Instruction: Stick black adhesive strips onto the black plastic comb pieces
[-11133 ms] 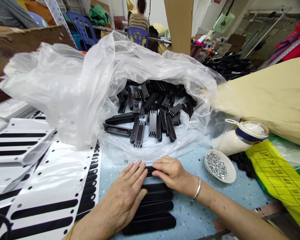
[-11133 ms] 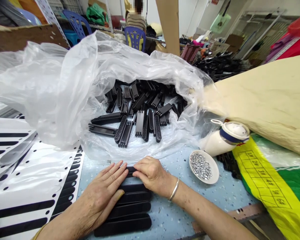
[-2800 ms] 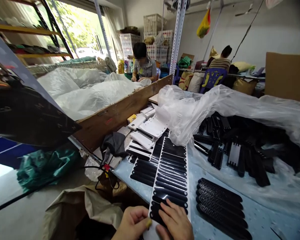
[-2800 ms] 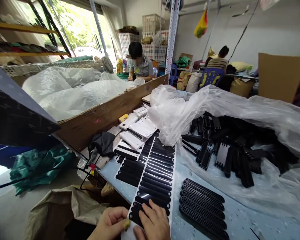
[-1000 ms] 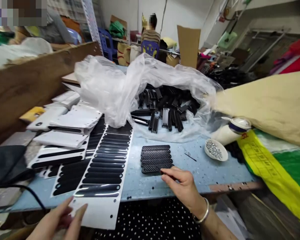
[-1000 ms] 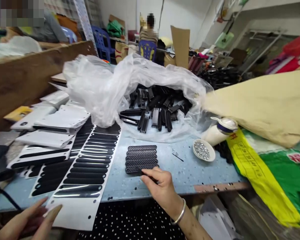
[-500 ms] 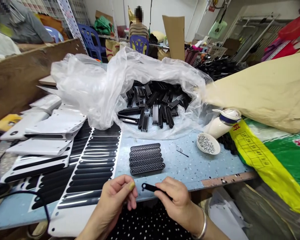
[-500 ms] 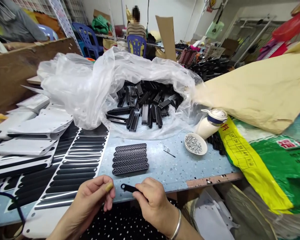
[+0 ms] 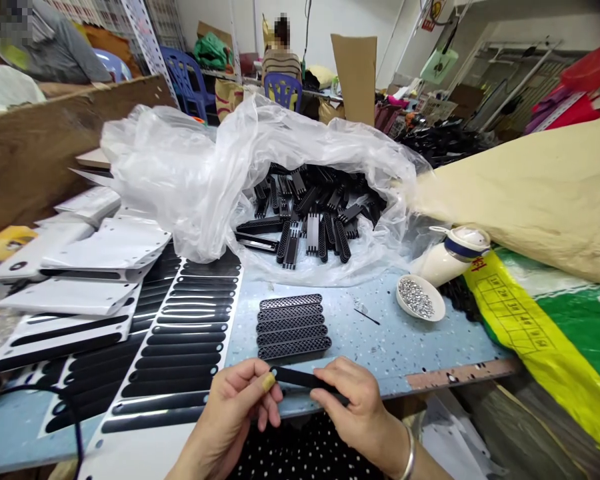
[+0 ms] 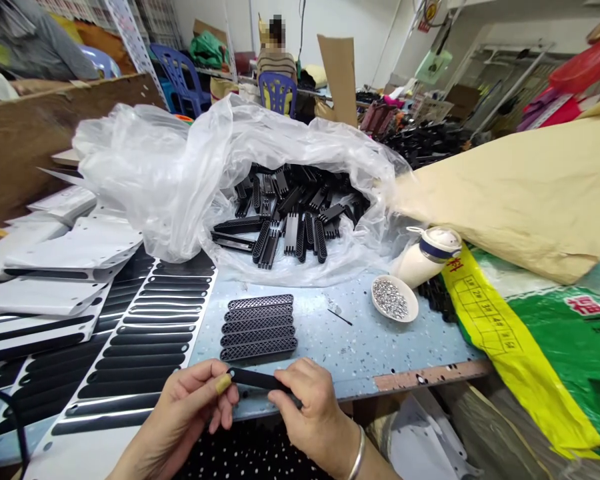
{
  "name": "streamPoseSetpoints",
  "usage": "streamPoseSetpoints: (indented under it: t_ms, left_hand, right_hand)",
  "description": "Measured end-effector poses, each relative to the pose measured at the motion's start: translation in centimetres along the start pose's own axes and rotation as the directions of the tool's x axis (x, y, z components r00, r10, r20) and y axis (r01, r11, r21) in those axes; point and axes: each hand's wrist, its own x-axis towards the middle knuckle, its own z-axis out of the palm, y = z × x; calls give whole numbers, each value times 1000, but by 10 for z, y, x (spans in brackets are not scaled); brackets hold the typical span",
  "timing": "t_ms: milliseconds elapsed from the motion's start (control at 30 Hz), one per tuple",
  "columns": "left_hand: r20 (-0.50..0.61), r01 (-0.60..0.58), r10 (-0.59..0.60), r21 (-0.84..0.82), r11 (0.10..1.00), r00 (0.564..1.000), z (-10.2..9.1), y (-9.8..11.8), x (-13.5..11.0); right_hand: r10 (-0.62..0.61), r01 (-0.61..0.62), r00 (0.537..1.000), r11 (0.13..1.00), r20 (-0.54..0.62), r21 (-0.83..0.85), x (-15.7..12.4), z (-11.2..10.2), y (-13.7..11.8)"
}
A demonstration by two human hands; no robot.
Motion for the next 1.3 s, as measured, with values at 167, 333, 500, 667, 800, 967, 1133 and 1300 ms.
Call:
streamPoseSetpoints:
  t_ms: [167,333,500,667,800,967,1133,1300]
  left_hand:
    - [-74,-54,68,183,982,995,-13,-10,1]
    - [-200,-172,298,481,860,933,-33,-6,0]
    - [-164,-260,607,795,548,777,-36,3,8]
    - [8,-378,722,856,354,692,-30,2,18]
    - [66,-407,734,864,296,676,-30,-2,13]
    - [73,-418,731,857,302,679,-36,-5,3]
    - [89,-454,703,819,352,705,-39,-8,3]
    - [105,-481,692,791,377,714,-38,-10,5]
  right_hand:
    - [-17,17,1000,1000,-19,13,2,-8,0]
    - [37,-34,997,998,-71,47,11,-26,6]
    - [65,-60,994,996,-86,67,22,-27,24]
    - [55,-51,996,997,-66,62,23,-17,29]
    - [41,-43,999,998,31,52,16,-19,21]
    - [-61,65,996,994,59,-83,11,-24,19]
    - [-162,172,981,980,103,-98,20,-15,14]
    - [-164,177,976,980,140,-86,26,-8,9]
